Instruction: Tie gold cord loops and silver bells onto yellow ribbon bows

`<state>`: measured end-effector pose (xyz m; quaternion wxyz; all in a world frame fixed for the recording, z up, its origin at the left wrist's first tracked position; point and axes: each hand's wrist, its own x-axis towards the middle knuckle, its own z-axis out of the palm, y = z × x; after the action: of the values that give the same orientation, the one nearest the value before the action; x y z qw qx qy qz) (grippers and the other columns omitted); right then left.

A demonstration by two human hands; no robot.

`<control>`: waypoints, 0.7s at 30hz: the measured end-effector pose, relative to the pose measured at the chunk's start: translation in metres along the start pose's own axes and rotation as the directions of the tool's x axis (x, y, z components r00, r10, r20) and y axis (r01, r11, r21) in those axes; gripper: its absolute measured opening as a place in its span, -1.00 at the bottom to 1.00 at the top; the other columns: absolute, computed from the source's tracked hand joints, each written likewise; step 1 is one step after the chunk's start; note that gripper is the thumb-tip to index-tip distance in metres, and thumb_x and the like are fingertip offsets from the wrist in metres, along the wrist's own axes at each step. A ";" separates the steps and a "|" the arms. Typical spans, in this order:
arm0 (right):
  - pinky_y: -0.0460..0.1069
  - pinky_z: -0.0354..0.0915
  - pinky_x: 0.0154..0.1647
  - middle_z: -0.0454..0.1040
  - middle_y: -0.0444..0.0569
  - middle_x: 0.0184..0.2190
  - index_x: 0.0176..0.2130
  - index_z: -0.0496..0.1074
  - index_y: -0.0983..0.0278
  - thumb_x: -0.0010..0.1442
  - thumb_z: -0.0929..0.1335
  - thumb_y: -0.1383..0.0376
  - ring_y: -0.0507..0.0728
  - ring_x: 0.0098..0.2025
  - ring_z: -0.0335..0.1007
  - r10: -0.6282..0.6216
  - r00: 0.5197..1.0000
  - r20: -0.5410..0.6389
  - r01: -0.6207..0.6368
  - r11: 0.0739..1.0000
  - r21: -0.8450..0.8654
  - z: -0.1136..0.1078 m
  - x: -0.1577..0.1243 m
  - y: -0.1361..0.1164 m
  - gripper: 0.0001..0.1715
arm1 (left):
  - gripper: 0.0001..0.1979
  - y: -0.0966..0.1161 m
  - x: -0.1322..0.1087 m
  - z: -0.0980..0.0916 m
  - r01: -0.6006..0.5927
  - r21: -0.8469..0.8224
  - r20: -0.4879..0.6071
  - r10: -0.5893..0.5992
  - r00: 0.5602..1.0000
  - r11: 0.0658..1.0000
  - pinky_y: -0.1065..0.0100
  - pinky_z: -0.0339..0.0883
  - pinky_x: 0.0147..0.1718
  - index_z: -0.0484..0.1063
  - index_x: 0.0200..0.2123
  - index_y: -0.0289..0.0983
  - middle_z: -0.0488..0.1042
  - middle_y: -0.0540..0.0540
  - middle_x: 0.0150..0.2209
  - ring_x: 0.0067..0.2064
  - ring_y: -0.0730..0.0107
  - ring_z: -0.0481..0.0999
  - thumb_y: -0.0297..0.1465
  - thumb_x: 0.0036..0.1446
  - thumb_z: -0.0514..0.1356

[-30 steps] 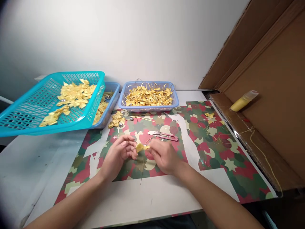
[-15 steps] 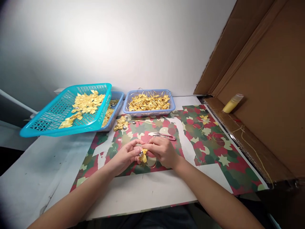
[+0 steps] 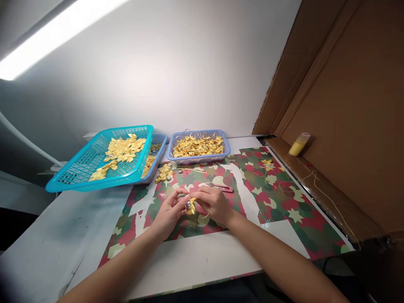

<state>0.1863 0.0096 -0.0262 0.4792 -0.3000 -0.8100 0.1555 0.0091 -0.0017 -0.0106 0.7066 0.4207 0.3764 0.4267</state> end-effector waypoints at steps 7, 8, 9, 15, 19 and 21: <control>-0.05 0.28 -0.40 0.47 -0.03 -0.41 -0.23 0.49 0.22 0.36 0.19 0.28 0.08 -0.39 0.37 0.058 0.998 0.036 -0.055 0.996 -0.075 0.002 -0.003 -0.001 -0.69 | -0.61 -0.002 -0.002 0.005 -0.062 0.102 -0.013 0.063 0.998 0.993 0.52 0.23 -0.51 0.26 -0.25 -0.23 0.30 0.15 -0.59 -0.54 0.57 0.30 -0.11 0.04 0.29; -0.06 0.28 -0.39 0.47 -0.04 -0.42 -0.25 0.50 0.22 0.35 0.19 0.27 0.07 -0.39 0.38 0.085 0.996 0.037 -0.081 0.992 -0.094 0.002 -0.004 -0.002 -0.68 | -0.61 -0.002 -0.002 0.004 -0.075 0.122 -0.012 0.077 0.997 0.990 0.51 0.24 -0.51 0.26 -0.25 -0.23 0.29 0.16 -0.59 -0.54 0.57 0.30 -0.11 0.03 0.29; -0.06 0.28 -0.39 0.48 -0.04 -0.43 -0.26 0.50 0.22 0.35 0.19 0.26 0.07 -0.39 0.38 0.121 0.992 0.032 -0.116 0.986 -0.117 0.001 -0.003 -0.002 -0.67 | -0.61 -0.002 -0.001 0.004 -0.090 0.146 -0.014 0.093 0.996 0.985 0.51 0.24 -0.50 0.26 -0.25 -0.24 0.29 0.16 -0.59 -0.54 0.56 0.30 -0.12 0.03 0.29; -0.02 0.33 -0.35 0.46 -0.06 -0.49 -0.38 0.47 0.35 0.34 0.21 0.19 0.10 -0.41 0.41 0.480 0.866 -0.143 -0.499 0.799 -0.336 -0.047 0.044 0.038 -0.59 | -0.75 -0.003 0.004 -0.001 -0.180 0.313 -0.039 0.202 0.979 0.933 0.47 0.29 -0.45 0.29 -0.25 -0.25 0.33 0.09 -0.52 -0.49 0.51 0.36 -0.21 0.13 0.18; 0.13 0.42 -0.09 0.43 -0.01 -0.02 0.01 0.40 0.34 0.29 0.34 0.16 0.21 -0.06 0.43 0.679 0.709 -0.190 -0.684 0.596 -0.421 -0.087 0.103 0.087 -0.62 | -0.82 -0.006 0.006 -0.003 -0.237 0.434 -0.007 0.266 0.964 0.869 0.43 0.31 -0.45 0.30 -0.31 -0.25 0.33 0.06 -0.49 -0.47 0.47 0.37 -0.25 0.16 0.11; 0.14 0.42 -0.07 0.40 0.04 0.04 0.06 0.36 0.31 0.29 0.34 0.19 0.19 -0.03 0.42 0.738 0.651 -0.177 -0.722 0.530 -0.445 -0.096 0.123 0.103 -0.61 | -0.84 -0.008 0.005 -0.004 -0.260 0.514 0.008 0.298 0.954 0.817 0.43 0.29 -0.46 0.30 -0.34 -0.26 0.34 0.05 -0.50 -0.48 0.47 0.36 -0.28 0.18 0.09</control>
<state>0.2596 0.1633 0.0493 0.2667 -0.7162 -0.6293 0.1411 0.0093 0.0023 -0.0202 0.4856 0.6270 0.4355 0.4258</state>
